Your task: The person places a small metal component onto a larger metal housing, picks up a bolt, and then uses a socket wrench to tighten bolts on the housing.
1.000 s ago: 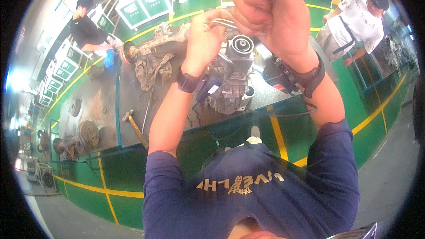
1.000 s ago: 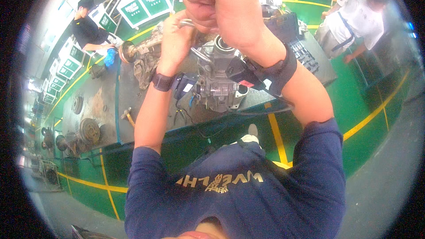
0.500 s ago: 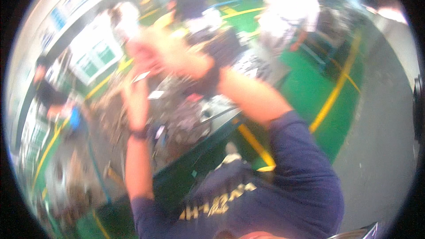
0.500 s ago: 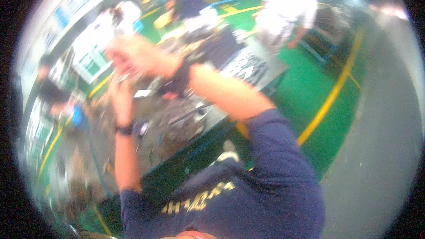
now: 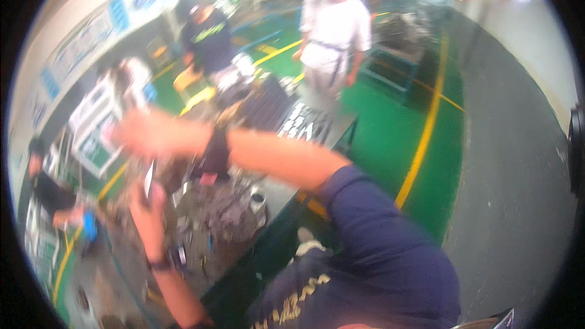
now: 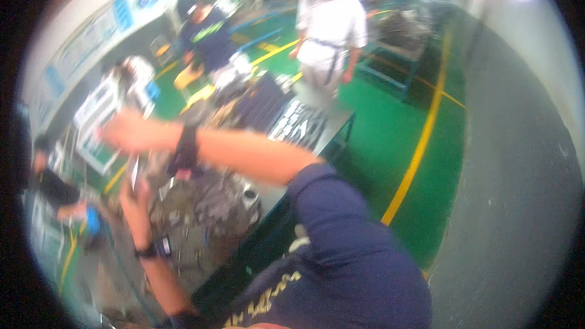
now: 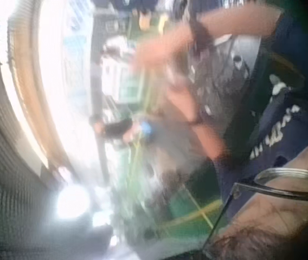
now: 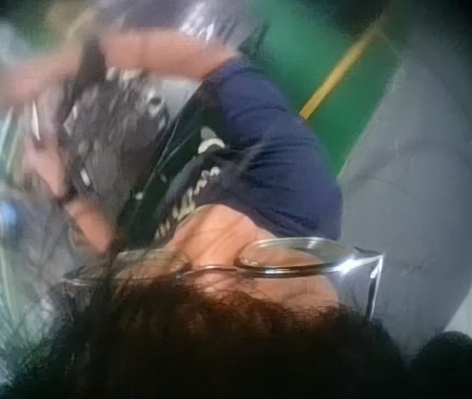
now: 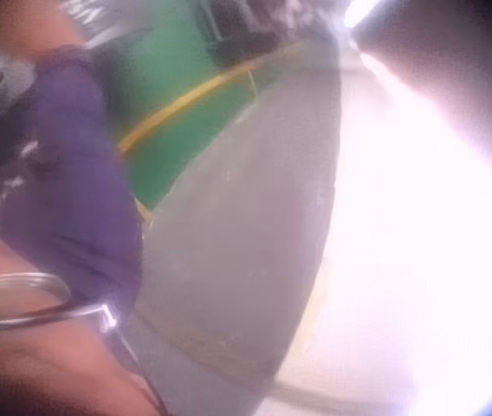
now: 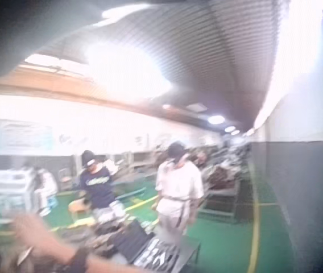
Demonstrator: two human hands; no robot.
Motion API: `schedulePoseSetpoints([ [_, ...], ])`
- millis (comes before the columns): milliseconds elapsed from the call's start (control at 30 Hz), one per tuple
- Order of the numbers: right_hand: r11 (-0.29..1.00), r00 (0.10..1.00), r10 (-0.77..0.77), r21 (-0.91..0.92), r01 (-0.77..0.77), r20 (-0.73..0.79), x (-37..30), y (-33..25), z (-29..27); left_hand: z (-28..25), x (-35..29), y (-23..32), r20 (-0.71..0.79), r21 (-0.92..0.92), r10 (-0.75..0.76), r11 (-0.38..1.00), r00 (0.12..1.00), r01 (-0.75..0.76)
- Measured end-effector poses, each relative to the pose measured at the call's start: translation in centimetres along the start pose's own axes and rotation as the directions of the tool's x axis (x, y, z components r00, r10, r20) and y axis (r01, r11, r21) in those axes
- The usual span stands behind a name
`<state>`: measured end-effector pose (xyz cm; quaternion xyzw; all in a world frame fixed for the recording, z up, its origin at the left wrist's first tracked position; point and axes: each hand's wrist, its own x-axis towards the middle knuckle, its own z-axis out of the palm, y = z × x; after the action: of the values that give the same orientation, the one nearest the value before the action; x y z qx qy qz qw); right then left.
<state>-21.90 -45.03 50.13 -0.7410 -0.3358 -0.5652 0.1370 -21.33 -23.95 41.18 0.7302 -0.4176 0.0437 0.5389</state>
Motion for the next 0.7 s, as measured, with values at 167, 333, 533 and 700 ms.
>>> schedulePoseSetpoints([
  [167,0.436,0.585,0.621,0.390,-0.811,0.522,1.7,-5.9,-7.8,-3.9,-2.1,-4.2,-0.421,-0.263,-0.165,0.963,0.892,0.054],
  [333,0.614,0.643,0.569,0.255,-0.747,0.512,3.0,-2.9,-5.8,-2.6,-6.0,-3.8,-0.343,-0.349,-0.212,0.933,0.915,0.086],
  [533,0.582,0.545,0.533,0.186,-0.791,0.648,2.9,-7.3,-9.2,-1.3,-12.9,-8.0,-0.323,-0.514,-0.394,0.836,0.860,0.190],
  [700,0.300,0.468,0.599,0.359,-0.884,0.650,3.3,-7.7,-6.2,1.9,-12.4,-5.0,-0.235,-0.420,-0.336,0.882,0.912,0.216],
])
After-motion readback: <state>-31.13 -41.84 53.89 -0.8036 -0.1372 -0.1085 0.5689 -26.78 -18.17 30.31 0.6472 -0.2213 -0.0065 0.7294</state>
